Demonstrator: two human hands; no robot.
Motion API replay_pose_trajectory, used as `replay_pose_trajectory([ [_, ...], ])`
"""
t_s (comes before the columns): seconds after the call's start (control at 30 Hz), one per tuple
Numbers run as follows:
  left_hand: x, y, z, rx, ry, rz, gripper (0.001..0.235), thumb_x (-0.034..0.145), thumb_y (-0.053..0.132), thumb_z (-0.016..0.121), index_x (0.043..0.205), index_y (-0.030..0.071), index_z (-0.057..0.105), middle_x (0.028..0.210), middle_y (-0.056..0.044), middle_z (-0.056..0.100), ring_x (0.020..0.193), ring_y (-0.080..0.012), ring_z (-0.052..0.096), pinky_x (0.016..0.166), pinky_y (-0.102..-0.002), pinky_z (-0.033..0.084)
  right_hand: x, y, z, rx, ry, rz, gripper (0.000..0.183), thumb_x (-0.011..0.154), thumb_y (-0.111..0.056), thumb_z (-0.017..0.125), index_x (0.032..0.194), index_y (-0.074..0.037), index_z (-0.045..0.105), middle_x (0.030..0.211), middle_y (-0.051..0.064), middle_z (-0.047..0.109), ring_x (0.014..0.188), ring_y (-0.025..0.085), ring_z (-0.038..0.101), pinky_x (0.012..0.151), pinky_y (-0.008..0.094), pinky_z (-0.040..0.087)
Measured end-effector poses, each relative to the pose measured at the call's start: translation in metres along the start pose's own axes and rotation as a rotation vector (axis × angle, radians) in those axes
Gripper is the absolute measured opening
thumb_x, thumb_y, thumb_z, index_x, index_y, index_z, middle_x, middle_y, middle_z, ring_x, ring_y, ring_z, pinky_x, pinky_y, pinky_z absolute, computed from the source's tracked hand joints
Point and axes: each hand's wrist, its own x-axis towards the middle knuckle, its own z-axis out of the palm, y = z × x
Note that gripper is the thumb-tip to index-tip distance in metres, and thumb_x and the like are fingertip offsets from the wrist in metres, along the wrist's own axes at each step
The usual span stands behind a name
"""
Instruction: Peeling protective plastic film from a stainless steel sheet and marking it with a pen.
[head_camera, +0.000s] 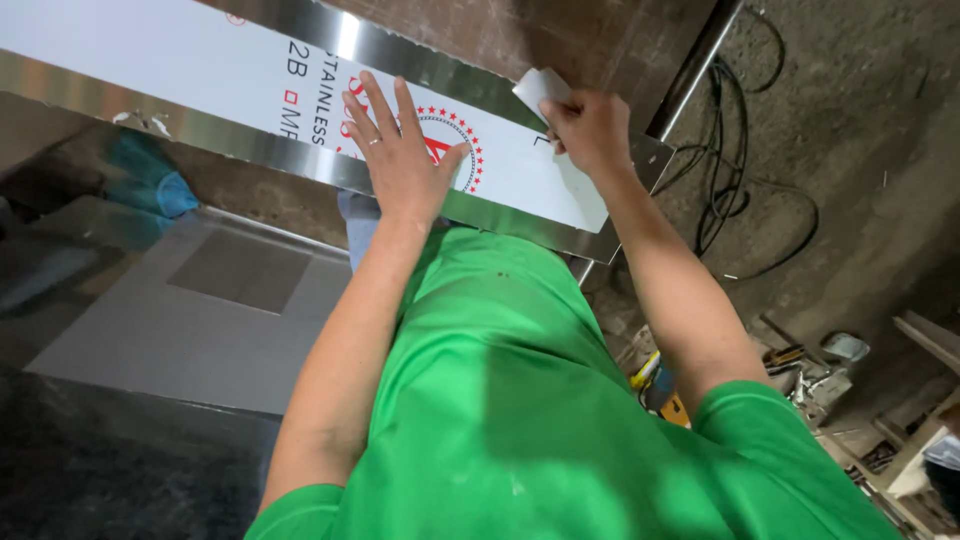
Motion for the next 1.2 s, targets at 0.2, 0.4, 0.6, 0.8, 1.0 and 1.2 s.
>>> replay_pose_trajectory([
  [0.2,0.006,-0.004,0.001,0.012,0.028,0.014,0.123,0.079,0.053,0.091,0.164,0.001,0.017,0.167,-0.028,-0.004,0.152,-0.0572,-0.003,0.123,-0.07,0.011,0.008,0.007,0.005,-0.058,-0.001,0.002,0.034,0.094,-0.035,0.076,0.088,-0.002,0.074,0.068,0.005,0.072,0.052,0.01,0.07,0.051,0.027,0.056],
  [0.4,0.0,-0.001,0.001,0.015,-0.003,0.0,0.122,0.079,0.054,0.089,0.163,0.002,0.018,0.167,-0.028,-0.005,0.152,-0.0578,-0.003,0.123,-0.07,0.011,-0.003,-0.011,0.002,-0.087,0.009,0.014,0.037,0.095,-0.034,0.076,0.08,0.0,0.075,0.063,0.007,0.072,0.052,0.011,0.07,0.054,0.028,0.056],
  [0.6,0.004,0.001,-0.001,0.015,-0.025,0.002,0.121,0.08,0.053,0.089,0.163,0.001,0.019,0.167,-0.03,-0.004,0.152,-0.0591,-0.001,0.122,-0.071,0.012,0.0,-0.028,0.01,-0.09,0.034,0.025,0.039,0.095,-0.037,0.076,0.079,-0.001,0.076,0.062,0.005,0.072,0.053,0.009,0.07,0.055,0.028,0.058],
  [0.8,0.011,-0.001,-0.005,0.024,0.009,0.011,0.122,0.079,0.053,0.09,0.162,0.0,0.019,0.166,-0.031,-0.002,0.151,-0.0605,0.0,0.122,-0.071,0.013,0.006,-0.012,0.006,-0.069,0.041,0.053,0.034,0.092,-0.035,0.076,0.085,-0.002,0.075,0.062,0.006,0.071,0.051,0.011,0.069,0.052,0.029,0.059],
  [1.0,0.004,0.0,-0.001,0.067,0.002,0.039,0.121,0.08,0.054,0.089,0.162,-0.001,0.019,0.167,-0.031,-0.001,0.151,-0.0609,0.001,0.122,-0.071,0.014,0.006,-0.041,0.02,0.031,0.031,-0.011,0.033,0.093,-0.03,0.077,0.081,0.0,0.075,0.061,0.007,0.071,0.051,0.012,0.07,0.053,0.029,0.057],
  [1.2,0.008,0.002,-0.002,0.068,-0.028,-0.008,0.122,0.078,0.057,0.088,0.16,-0.001,0.02,0.165,-0.033,-0.001,0.149,-0.062,0.001,0.12,-0.071,0.014,0.007,-0.03,0.008,0.104,0.029,-0.02,0.026,0.087,-0.023,0.08,0.087,0.001,0.069,0.064,0.006,0.07,0.05,0.014,0.071,0.048,0.03,0.058],
])
